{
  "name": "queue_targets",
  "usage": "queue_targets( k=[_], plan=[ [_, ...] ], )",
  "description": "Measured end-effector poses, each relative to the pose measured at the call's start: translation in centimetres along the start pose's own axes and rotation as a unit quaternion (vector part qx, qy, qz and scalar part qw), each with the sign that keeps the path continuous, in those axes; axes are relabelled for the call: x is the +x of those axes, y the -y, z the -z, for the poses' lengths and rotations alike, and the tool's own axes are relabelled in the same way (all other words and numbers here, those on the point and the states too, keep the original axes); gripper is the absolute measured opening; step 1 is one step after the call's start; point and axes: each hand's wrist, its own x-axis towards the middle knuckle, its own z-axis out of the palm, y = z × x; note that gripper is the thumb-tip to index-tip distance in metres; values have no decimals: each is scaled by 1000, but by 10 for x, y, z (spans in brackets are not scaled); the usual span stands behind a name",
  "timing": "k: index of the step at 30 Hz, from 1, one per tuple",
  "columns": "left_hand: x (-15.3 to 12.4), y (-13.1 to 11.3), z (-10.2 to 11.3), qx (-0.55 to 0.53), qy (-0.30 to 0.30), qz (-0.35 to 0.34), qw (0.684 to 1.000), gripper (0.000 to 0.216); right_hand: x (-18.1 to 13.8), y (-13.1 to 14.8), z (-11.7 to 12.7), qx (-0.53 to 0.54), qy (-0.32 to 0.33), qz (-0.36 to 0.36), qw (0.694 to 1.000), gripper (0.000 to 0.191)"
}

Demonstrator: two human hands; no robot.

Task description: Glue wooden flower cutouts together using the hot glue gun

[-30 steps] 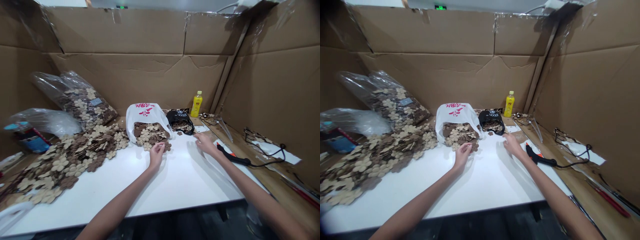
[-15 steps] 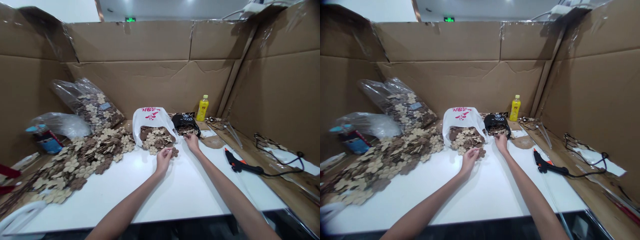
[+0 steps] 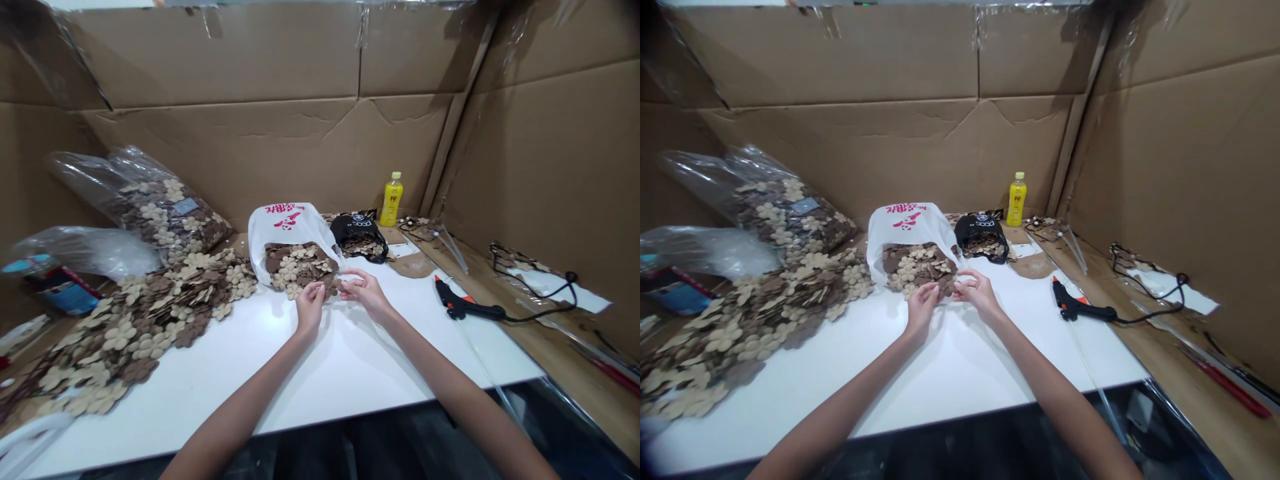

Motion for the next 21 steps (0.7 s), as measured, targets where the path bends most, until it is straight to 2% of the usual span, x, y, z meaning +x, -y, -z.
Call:
queue_targets(
  k=[7,12,17,21],
  plan=[
    [2,5,2,-1,-1,-9,1000,31,-3,-1,-5,-10,4,8,1000,44],
    [2,4,1,6,2,-12,1000,29,-4,0,-6,-25,-11,5,1000,35],
    [-1,1,0,-2,18,-7,1000,27,-3,0,-9,-65,-39,50,996,30],
    [-2,0,-2,-3,24,-14,1000,27,-1,-4,-9,-98,-30,70,992,28]
  ],
)
